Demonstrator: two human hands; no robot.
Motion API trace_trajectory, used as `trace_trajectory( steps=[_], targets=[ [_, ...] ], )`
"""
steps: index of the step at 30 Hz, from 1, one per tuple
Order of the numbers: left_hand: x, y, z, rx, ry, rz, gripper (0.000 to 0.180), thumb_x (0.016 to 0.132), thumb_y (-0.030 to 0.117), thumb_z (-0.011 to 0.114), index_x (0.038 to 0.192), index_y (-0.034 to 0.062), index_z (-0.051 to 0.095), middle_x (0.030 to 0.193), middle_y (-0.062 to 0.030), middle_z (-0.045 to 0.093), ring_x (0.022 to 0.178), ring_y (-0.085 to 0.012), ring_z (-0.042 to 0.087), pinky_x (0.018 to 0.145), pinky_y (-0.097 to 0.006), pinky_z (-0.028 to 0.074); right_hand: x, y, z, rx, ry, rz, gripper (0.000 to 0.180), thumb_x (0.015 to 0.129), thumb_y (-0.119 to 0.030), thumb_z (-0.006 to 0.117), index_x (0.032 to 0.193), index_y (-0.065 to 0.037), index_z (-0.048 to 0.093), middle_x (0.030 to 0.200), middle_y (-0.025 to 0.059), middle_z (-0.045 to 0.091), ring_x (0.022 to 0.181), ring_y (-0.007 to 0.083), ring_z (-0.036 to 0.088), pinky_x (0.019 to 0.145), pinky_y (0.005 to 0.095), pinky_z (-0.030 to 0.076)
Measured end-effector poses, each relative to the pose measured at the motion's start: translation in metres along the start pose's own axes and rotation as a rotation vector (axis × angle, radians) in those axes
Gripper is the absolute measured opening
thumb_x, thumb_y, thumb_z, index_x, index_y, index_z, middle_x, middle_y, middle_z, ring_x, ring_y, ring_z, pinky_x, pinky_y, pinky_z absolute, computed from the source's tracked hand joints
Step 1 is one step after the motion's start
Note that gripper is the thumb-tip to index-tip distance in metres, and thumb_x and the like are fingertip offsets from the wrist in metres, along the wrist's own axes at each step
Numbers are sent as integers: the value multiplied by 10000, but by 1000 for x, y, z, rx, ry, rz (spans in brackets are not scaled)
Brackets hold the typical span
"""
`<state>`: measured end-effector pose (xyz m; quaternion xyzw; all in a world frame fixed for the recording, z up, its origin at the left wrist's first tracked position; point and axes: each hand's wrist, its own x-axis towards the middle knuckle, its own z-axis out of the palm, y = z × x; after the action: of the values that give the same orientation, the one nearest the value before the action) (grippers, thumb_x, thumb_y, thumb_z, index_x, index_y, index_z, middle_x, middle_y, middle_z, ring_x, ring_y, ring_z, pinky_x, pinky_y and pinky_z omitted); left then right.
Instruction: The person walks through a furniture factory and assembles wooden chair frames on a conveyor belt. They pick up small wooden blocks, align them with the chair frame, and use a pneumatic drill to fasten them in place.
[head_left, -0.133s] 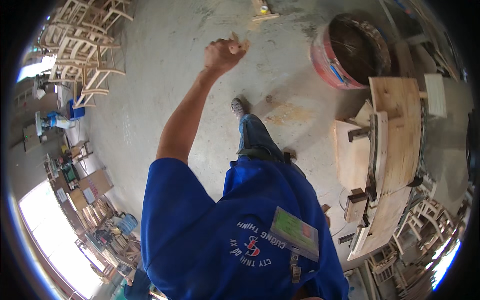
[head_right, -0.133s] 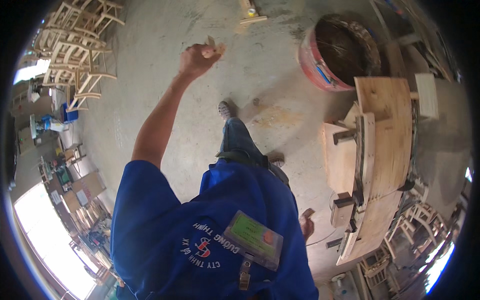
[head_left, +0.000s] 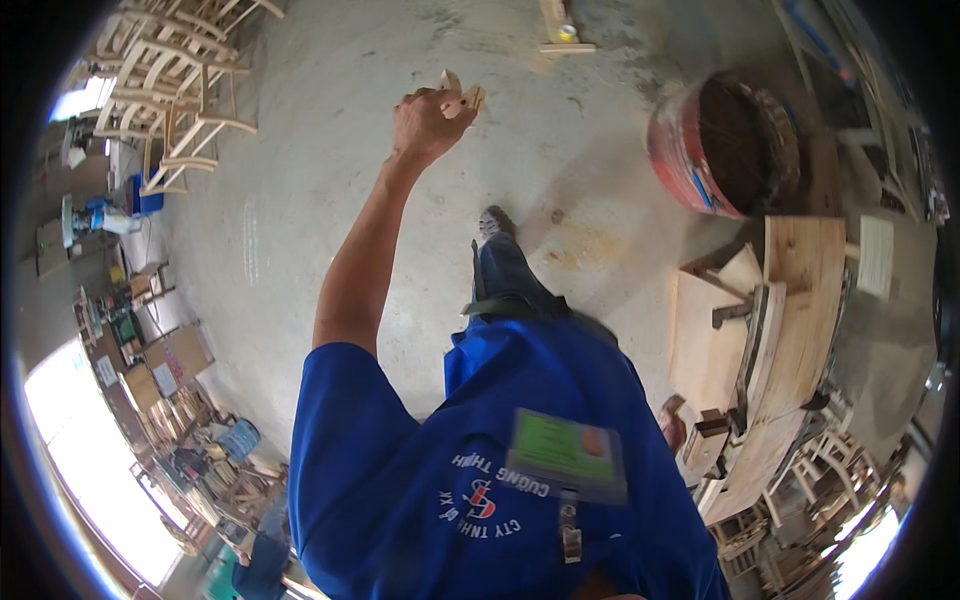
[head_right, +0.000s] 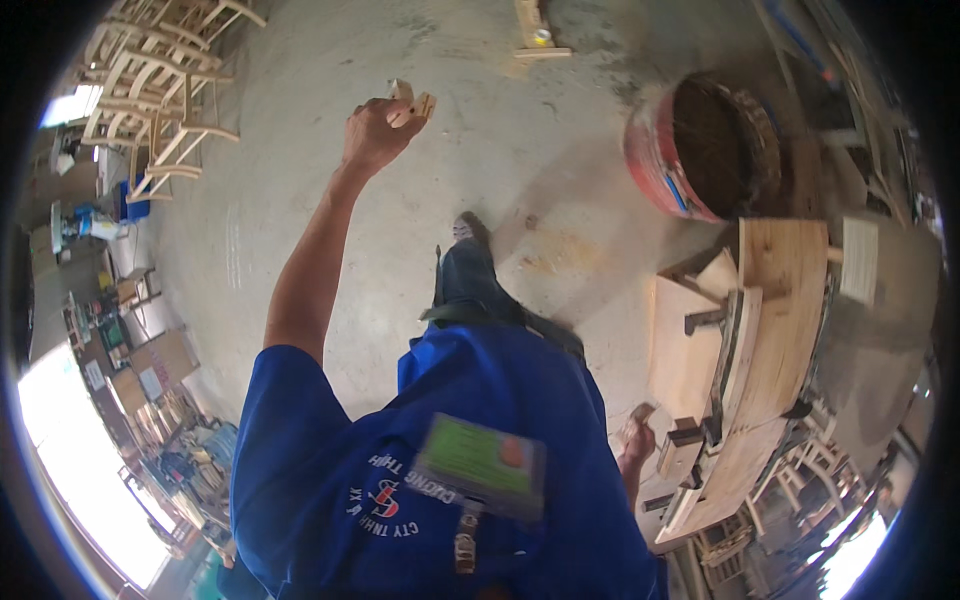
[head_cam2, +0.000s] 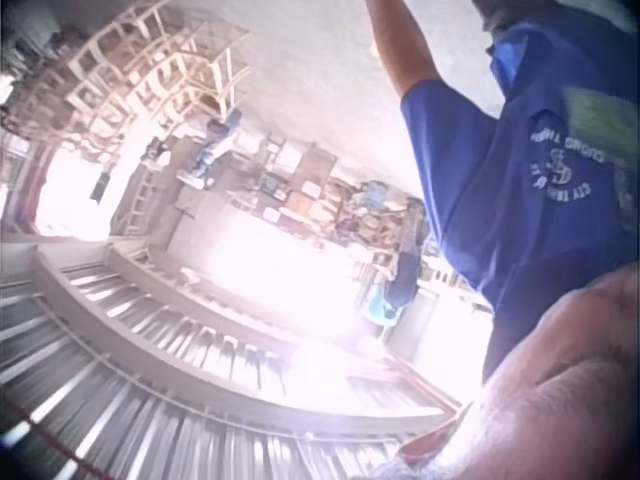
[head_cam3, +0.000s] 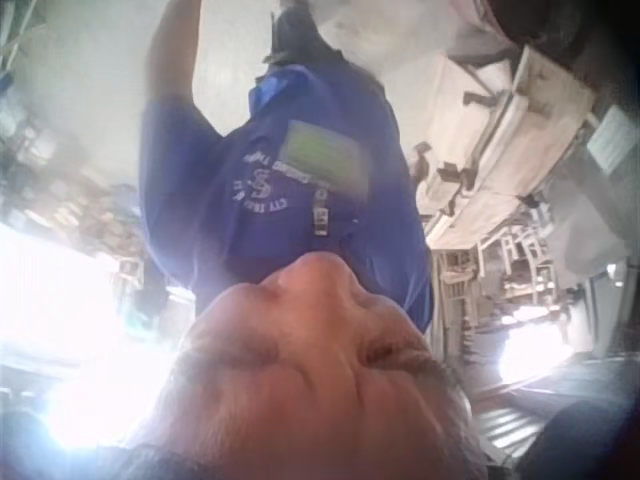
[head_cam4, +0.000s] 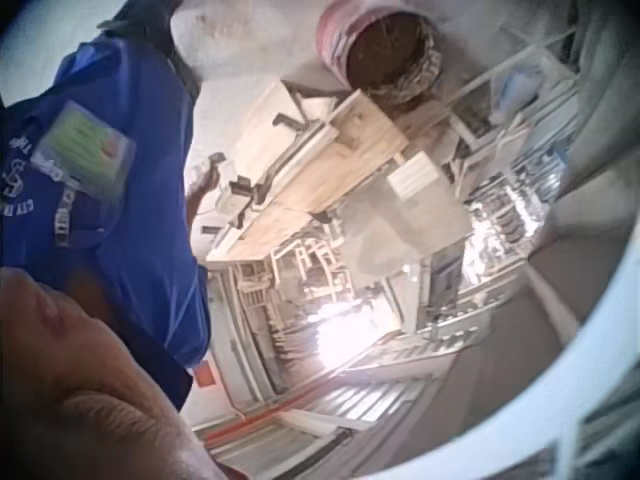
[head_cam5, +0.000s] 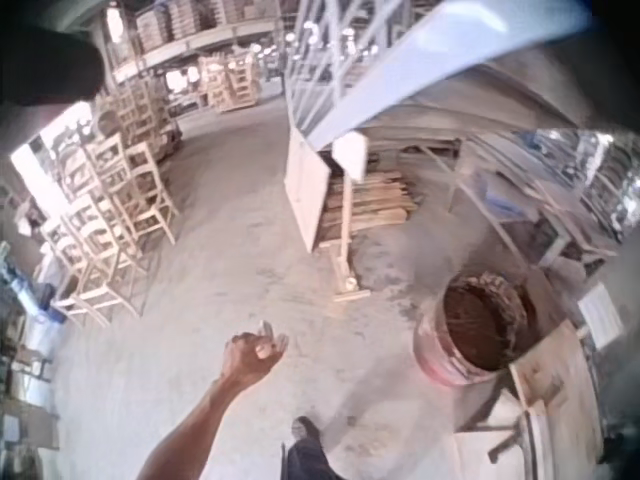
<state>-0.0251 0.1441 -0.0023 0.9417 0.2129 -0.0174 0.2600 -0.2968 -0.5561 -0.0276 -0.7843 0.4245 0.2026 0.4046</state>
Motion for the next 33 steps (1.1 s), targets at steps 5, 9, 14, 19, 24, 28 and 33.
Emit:
trace_trajectory(
  steps=[5, 9, 14, 19, 24, 28, 33],
  targets=[
    [52, -94, -72, -43, 50, -108, 448, 836, 415, 734, 1142, 89, 757, 1140, -196, 724, 1082, -343, 686, 932, -441, 535, 37, -170, 156, 204, -51, -148, 313, 867, -236, 798, 1068, -29, 676, 910, 20, 676, 780, 146, 644, 704, 320, 546],
    [99, -166, -122, -22, 257, -158, 500, 841, 524, 713, 1069, 84, 776, 1089, -212, 731, 1006, -382, 696, 895, -482, 536, 65, -340, 278, 14, -231, -430, 195, 875, -185, 790, 946, -50, 669, 816, -1, 656, 735, 99, 609, 665, 267, 498],
    [159, -275, -143, -19, -5, -715, 712, 867, 724, 557, 1010, 53, 748, 1069, -253, 718, 1019, -436, 681, 878, -518, 533, 67, -541, 434, -186, -443, -592, 160, 862, -180, 791, 845, -69, 677, 734, -14, 649, 687, 85, 600, 621, 274, 488],
    [180, -305, -157, 203, -478, -747, 475, 1055, 544, 371, 1296, 221, 623, 1026, -109, 763, 869, -318, 750, 735, -531, 571, 79, -710, 585, -389, -449, -725, 262, 786, -242, 838, 826, -37, 680, 729, -15, 634, 715, 79, 592, 633, 290, 492],
    [187, -306, -172, -360, -293, -1240, 683, 959, 693, 444, 762, 91, 701, 700, -88, 685, 672, -209, 681, 669, -396, 530, 21, -948, 725, -485, -444, -1188, 282, 762, -265, 831, 875, -48, 690, 769, 58, 659, 725, 150, 626, 667, 323, 510],
    [278, -322, -179, -472, -294, -1267, 651, 973, 662, 425, 825, 92, 703, 761, -89, 705, 740, -234, 698, 672, -427, 537, 0, -1124, 837, -433, -388, -1388, 309, 747, -299, 832, 891, -63, 692, 795, 113, 680, 734, 261, 664, 698, 378, 536],
    [504, -399, -213, -497, -319, -1159, 617, 991, 623, 401, 902, 93, 704, 837, -90, 729, 824, -265, 719, 676, -465, 545, 37, -1287, 956, -413, -200, -1366, 339, 805, -421, 733, 859, -87, 718, 864, 160, 720, 838, 348, 698, 743, 454, 552]
  ],
)
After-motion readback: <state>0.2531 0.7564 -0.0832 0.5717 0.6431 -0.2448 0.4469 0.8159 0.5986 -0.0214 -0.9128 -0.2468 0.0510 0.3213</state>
